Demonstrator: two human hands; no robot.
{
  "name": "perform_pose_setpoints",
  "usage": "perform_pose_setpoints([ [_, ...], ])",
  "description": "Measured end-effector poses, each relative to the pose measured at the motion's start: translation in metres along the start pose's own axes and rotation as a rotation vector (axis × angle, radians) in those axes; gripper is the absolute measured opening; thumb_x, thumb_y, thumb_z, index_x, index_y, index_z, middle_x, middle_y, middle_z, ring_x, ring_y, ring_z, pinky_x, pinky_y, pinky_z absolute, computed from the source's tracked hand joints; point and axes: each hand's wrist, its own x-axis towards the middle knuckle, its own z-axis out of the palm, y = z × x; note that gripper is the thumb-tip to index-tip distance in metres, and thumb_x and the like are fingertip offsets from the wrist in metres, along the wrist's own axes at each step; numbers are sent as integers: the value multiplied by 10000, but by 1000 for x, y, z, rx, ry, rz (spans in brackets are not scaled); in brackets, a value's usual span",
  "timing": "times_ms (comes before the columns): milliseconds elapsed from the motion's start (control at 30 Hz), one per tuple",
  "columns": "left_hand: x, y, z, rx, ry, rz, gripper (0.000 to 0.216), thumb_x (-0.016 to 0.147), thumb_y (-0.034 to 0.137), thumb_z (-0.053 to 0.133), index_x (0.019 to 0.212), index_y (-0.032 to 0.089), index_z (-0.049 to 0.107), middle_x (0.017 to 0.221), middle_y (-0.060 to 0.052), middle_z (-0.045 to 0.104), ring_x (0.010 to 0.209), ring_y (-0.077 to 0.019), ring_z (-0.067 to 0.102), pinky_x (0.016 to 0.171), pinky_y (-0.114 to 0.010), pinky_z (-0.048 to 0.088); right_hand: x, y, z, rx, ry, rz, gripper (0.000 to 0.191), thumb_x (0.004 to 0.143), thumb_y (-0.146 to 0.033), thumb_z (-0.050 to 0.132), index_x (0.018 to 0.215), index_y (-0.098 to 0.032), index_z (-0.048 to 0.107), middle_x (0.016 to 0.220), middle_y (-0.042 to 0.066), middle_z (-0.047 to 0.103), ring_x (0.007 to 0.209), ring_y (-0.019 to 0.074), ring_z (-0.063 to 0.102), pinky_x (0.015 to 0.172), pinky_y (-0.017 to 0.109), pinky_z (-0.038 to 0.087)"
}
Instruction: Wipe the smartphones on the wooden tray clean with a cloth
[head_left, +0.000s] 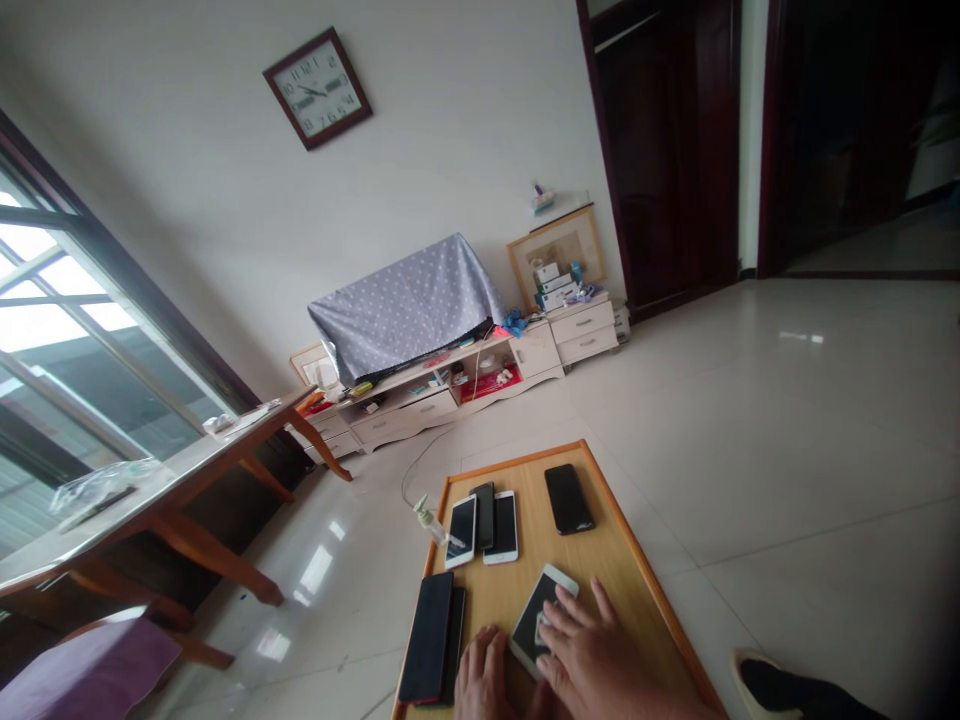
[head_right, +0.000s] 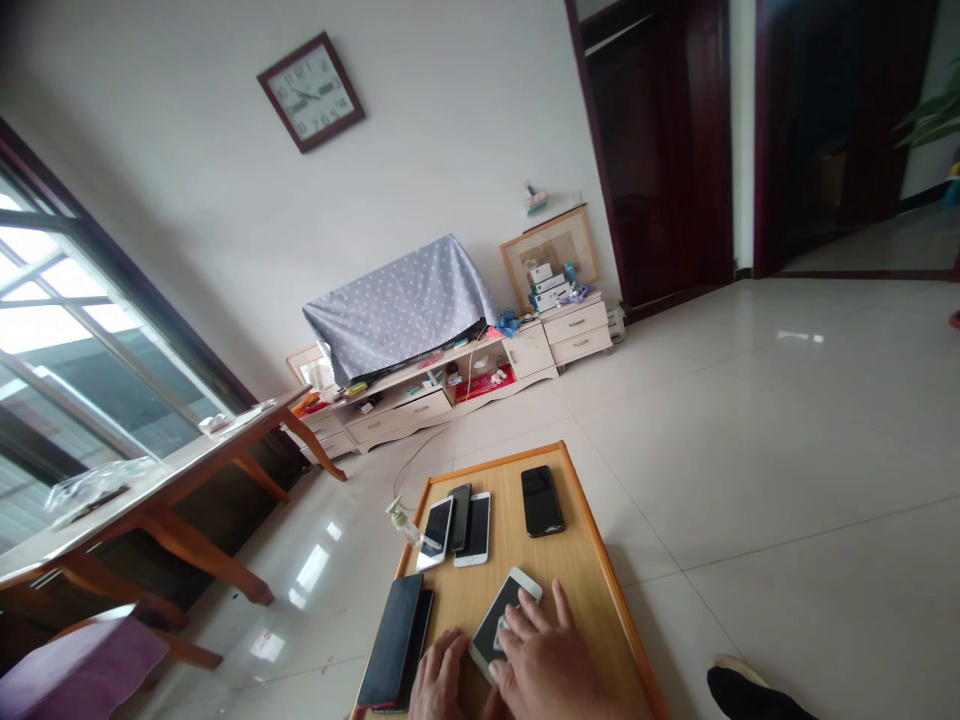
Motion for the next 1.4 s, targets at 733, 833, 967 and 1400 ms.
perform_pose_setpoints([
  [733, -1, 0, 4, 10, 22, -35, 597, 654, 591, 737, 1130, 233, 696, 1223, -122, 701, 1134, -323, 658, 935, -438, 569, -1, 8, -6, -45, 26, 57, 451, 1018, -499, 414, 1361, -302, 631, 1466, 77, 569, 1466, 380, 349, 1185, 704, 154],
  [833, -1, -10, 5, 4, -39, -7, 581, 646, 529, 740, 1146, 235, 707, 1229, -112, 712, 1126, -317, 670, 941, -422, 573, -2, -2, 8, 12, -109, -79, 421, 1001, -493, 464, 1335, -318, 650, 1457, 66, 574, 1441, 370, 394, 1180, 665, 244],
  [967, -3, -17, 7, 3, -67, 21, 615, 633, 501, 738, 1183, 229, 701, 1254, -113, 704, 1142, -321, 667, 950, -424, 576, -2, -5, 7, 50, -130, -86, 391, 1000, -463, 467, 1298, -325, 677, 1443, 50, 589, 1441, 406, 377, 1166, 716, 211],
  [1400, -2, 0, 1, 16, 16, 20, 583, 671, 516, 721, 1172, 222, 679, 1238, -123, 690, 1144, -315, 652, 946, -434, 565, -5, -2, -21, 70, -73, -1, 408, 1023, -483, 415, 1332, -349, 645, 1453, 43, 589, 1461, 390, 355, 1161, 751, 133],
])
